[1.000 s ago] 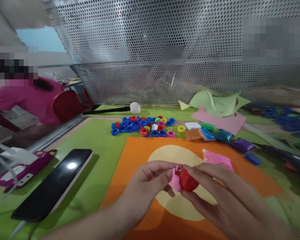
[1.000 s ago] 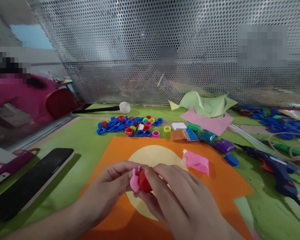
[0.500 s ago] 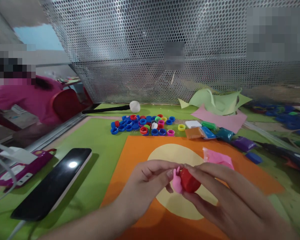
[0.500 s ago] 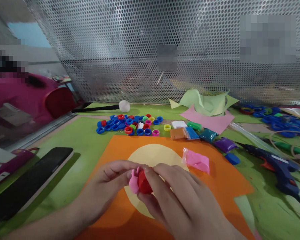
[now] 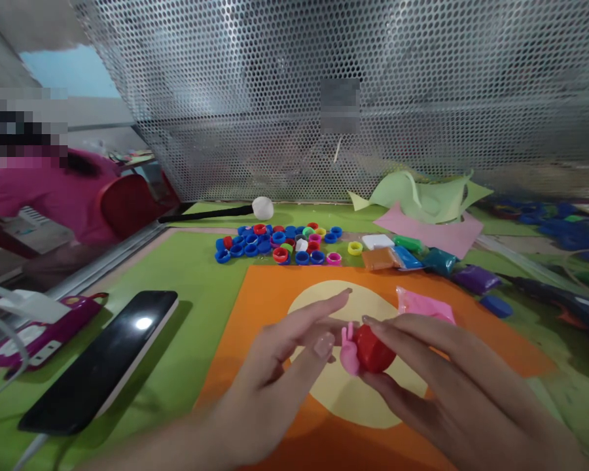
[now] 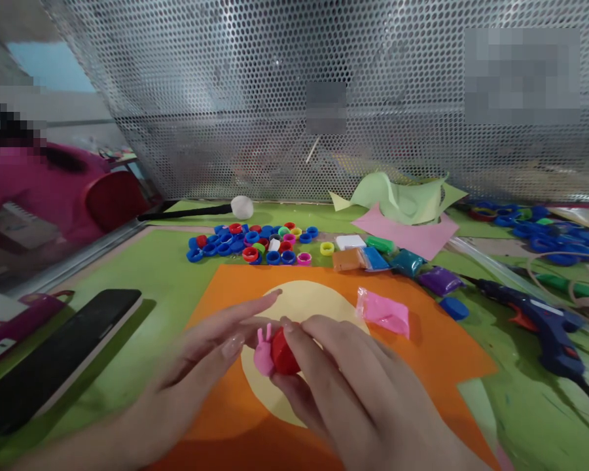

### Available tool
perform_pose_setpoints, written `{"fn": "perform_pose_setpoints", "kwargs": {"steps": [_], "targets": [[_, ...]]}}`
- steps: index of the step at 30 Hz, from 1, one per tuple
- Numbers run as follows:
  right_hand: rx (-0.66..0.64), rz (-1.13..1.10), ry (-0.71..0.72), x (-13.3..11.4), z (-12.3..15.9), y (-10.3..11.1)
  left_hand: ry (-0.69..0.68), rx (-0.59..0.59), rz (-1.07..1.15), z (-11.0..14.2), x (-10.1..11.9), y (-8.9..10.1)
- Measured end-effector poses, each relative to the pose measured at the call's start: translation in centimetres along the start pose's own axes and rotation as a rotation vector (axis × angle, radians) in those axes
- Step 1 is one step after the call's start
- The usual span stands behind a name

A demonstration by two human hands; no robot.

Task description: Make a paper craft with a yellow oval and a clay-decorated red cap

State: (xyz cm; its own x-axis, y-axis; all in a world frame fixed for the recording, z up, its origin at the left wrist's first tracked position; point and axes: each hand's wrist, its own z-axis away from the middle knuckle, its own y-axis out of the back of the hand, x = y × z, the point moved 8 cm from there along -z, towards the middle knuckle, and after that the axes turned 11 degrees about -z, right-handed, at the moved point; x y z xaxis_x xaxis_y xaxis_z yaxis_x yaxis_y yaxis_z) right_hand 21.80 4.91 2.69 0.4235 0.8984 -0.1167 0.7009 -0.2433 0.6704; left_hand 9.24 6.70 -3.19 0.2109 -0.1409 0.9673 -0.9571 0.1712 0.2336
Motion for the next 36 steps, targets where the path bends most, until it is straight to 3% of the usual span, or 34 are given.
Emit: {"fn": "perform_pose_setpoints", "kwargs": {"steps": [8,19,26,36], "targets": [[0.0,-0.033,0.01,0.0,0.1,0.1,-0.062,0.019,-0.026,-0.5,0.3,-0.1],[-0.004,-0.06,0.025,-0.2,-0.2,0.0,0.047,0.086,-0.085,-0.9,-0.6,0.5],[0.012,-0.073,0.025,-0.1,0.0,0.4,-0.066,0.123,-0.163,-0.8,0.6,0.8],[-0.027,-0.066,0.036,-0.4,-0.4,-0.1,0.124,0.12,0.086,-1.2,-0.7,0.9]]}}
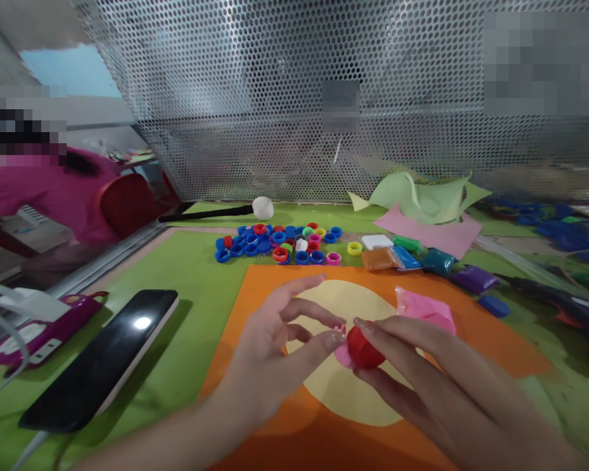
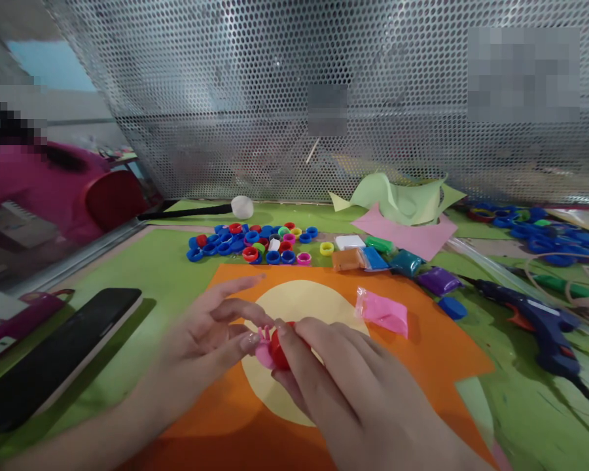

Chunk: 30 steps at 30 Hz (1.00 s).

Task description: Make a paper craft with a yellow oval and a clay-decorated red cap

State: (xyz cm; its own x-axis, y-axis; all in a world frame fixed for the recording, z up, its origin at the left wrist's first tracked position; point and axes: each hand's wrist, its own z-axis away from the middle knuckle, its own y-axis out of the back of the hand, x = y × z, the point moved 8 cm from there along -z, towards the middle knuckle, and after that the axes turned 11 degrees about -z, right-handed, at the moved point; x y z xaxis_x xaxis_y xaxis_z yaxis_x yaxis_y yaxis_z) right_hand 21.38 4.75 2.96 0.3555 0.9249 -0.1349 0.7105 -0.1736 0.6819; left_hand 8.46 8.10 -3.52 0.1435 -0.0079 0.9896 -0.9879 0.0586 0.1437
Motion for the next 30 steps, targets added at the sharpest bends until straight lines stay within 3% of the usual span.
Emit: {"fn": "perform_pose_setpoints", "kwargs": {"steps": [10,18,25,30], "targets": [[0.008,0.016,0.016,0.1,0.1,0.2,-0.02,0.06,-0.079,0.1,0.4,0.5],[-0.014,0.014,0.015,-0.2,0.2,-0.2,0.012,-0.007,-0.08,0.1,-0.1,0.0],[-0.1,0.061,0.029,0.0,1.6,-1.7,0.024,0.0,-0.064,0.0,-0.2,0.0],[-0.085,0.066,0.034,0.0,1.7,-1.6,0.038,0.008,-0.044,-0.1,-0.6,0.2]]}}
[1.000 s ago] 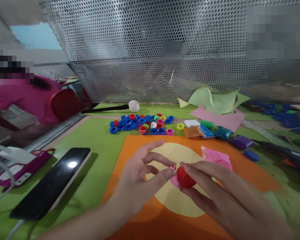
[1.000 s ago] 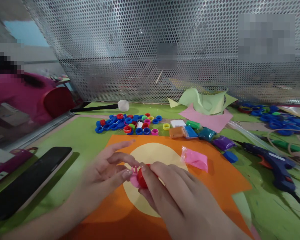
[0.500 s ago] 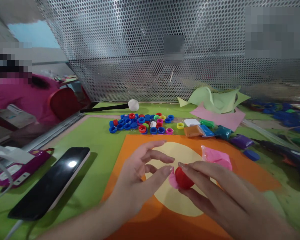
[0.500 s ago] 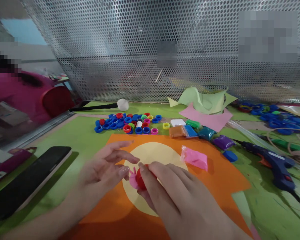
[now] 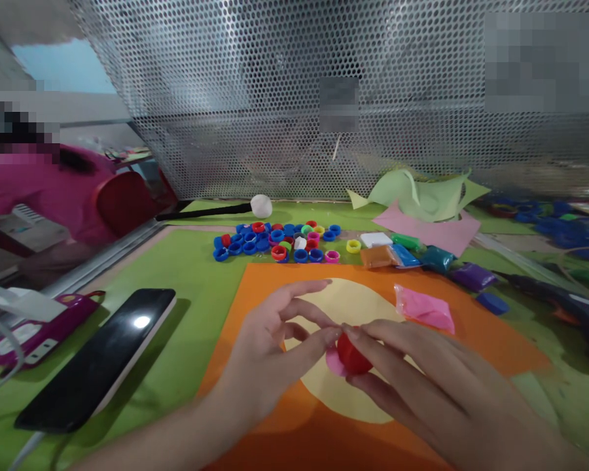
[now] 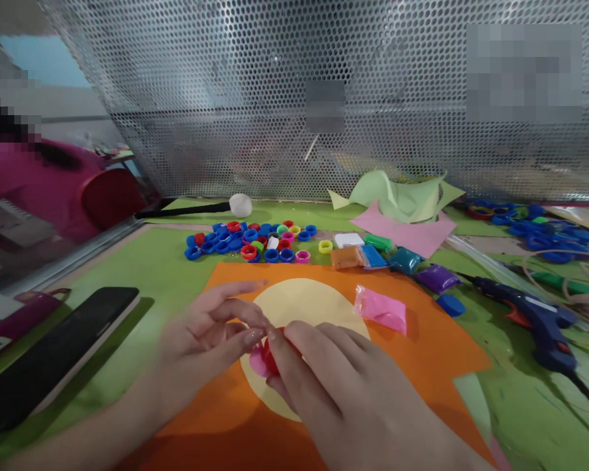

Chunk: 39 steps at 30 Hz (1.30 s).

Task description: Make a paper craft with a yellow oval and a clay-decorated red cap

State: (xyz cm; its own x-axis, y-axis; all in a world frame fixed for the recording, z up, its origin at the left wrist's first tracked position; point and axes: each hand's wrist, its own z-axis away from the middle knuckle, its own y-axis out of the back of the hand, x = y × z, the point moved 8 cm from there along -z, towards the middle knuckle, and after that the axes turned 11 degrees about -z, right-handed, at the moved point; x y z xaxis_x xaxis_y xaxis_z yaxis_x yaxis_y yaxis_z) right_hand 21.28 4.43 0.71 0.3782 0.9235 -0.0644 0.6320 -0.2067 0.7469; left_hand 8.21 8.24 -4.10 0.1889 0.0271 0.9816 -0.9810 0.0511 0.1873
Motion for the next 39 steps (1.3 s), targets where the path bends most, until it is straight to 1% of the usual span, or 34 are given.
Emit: {"fn": "perform_pose_setpoints", "kwargs": {"steps": [4,7,8,10,12,13,15,16,17,19,21,24,26,29,32,33,34,35,36,37,38,39], "targets": [[-0.008,-0.004,-0.002,0.0,-0.1,0.0,-0.001,-0.001,0.0,0.0,-0.1,0.0],[0.0,-0.062,-0.019,0.2,-0.4,0.3,-0.045,0.056,0.046,0.0,0.4,0.4],[0.006,-0.117,-0.044,0.5,-0.6,0.5,-0.042,0.074,0.081,-0.1,0.4,0.6],[0.023,-0.249,-0.138,1.4,-0.8,0.6,-0.001,0.075,0.129,-0.4,0.1,0.6],[0.073,-0.408,-0.293,3.0,-0.7,0.6,0.031,-0.005,0.112,-0.6,-0.3,-0.1],[0.098,-0.531,-0.391,3.9,-0.5,0.4,0.026,-0.061,0.086,-0.7,-0.4,-0.5],[0.14,-0.832,-0.592,5.4,0.2,-0.6,-0.005,-0.164,0.042,-0.5,-0.4,-1.5],[0.165,-1.011,-0.693,6.0,0.7,-1.4,-0.015,-0.195,0.035,-0.3,-0.3,-1.8],[0.187,-1.179,-0.778,6.3,1.1,-2.2,-0.024,-0.209,0.037,-0.1,-0.3,-2.0],[0.217,-1.418,-0.896,6.5,1.7,-3.7,-0.041,-0.222,0.051,0.2,-0.1,-2.3],[0.235,-1.609,-0.971,6.2,2.0,-5.0,-0.05,-0.239,0.053,0.3,0.1,-2.5],[0.283,-1.794,-1.045,5.8,2.2,-6.3,-0.04,-0.235,0.053,0.0,0.1,-2.5],[0.303,-1.856,-1.085,5.6,2.3,-6.7,-0.02,-0.215,0.088,-0.2,0.0,-2.4],[0.285,-1.878,-1.114,5.1,2.3,-7.0,0.011,-0.222,0.105,-0.2,-0.4,-2.5],[0.229,-1.818,-1.078,4.8,1.9,-6.8,0.028,-0.208,0.118,-0.1,-0.6,-2.4],[0.191,-1.747,-1.057,4.9,1.8,-6.6,0.041,-0.192,0.136,-0.1,-0.8,-2.3],[0.14,-1.62,-1.022,5.2,1.7,-6.1,0.062,-0.173,0.157,-0.2,-1.0,-2.2],[0.071,-1.419,-0.975,5.8,1.5,-5.3,0.088,-0.151,0.178,-0.3,-1.2,-2.1],[-0.025,-1.137,-0.935,6.7,1.5,-4.5,0.117,-0.129,0.199,-0.4,-1.5,-2.0],[-0.118,-0.8,-0.878,7.7,1.5,-3.4,0.147,-0.102,0.223,-0.5,-1.8,-1.8],[-0.226,-0.409,-0.847,9.0,1.8,-2.4,0.182,-0.073,0.245,-0.6,-2.1,-1.6],[-0.357,0.01,-0.882,10.8,2.6,-1.5,0.216,-0.044,0.262,-0.7,-2.5,-1.4]]}}
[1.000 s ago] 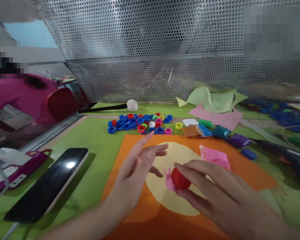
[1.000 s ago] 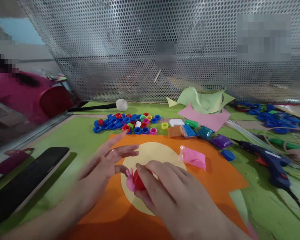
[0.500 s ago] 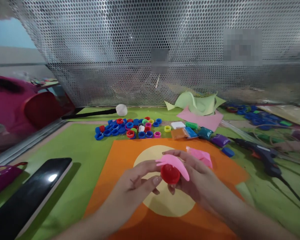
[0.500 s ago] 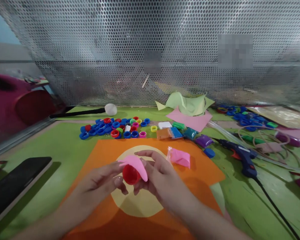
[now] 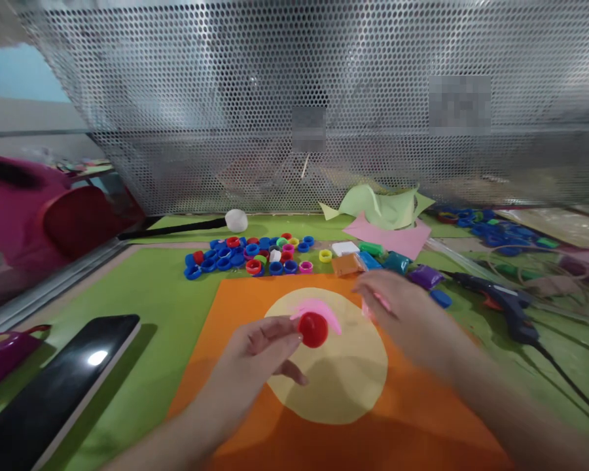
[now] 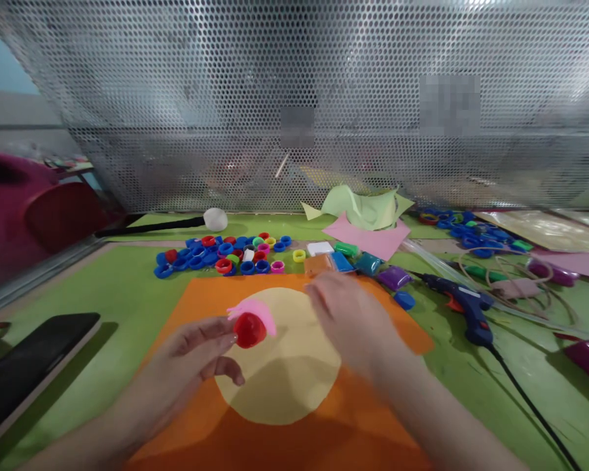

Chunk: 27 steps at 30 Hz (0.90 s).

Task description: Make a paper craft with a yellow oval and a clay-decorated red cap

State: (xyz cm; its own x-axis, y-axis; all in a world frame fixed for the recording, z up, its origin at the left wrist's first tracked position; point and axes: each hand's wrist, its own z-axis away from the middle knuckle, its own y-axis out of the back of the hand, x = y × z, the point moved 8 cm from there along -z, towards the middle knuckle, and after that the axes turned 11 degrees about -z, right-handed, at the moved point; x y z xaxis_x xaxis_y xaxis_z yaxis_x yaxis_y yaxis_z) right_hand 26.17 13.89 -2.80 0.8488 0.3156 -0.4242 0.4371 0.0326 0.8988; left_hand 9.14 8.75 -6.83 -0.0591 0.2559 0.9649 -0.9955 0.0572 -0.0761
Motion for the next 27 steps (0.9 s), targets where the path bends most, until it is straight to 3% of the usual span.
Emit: {"fn": "perform_pose_setpoints", "kwargs": {"steps": [3,5,7,15,23,27], "targets": [[0.147,0.283,-0.284,5.4,-1.1,2.0,0.067,0.053,0.011,-0.3,-0.7,0.6],[0.141,0.359,-0.423,8.2,-1.3,1.7,0.079,0.051,-0.004,-0.4,-1.0,0.7],[0.105,0.388,-0.459,9.5,-1.7,0.6,0.086,0.06,-0.017,-0.4,-1.1,0.9],[0.055,0.296,-0.383,10.2,-3.5,-1.9,0.083,0.073,-0.065,-0.4,-1.2,1.3],[0.052,0.018,-0.162,10.4,-5.8,-2.4,0.084,0.072,-0.068,-0.4,-1.4,1.2],[0.056,-0.075,-0.065,9.3,-6.8,-2.4,0.066,0.072,-0.068,-0.4,-1.1,1.1]]}}
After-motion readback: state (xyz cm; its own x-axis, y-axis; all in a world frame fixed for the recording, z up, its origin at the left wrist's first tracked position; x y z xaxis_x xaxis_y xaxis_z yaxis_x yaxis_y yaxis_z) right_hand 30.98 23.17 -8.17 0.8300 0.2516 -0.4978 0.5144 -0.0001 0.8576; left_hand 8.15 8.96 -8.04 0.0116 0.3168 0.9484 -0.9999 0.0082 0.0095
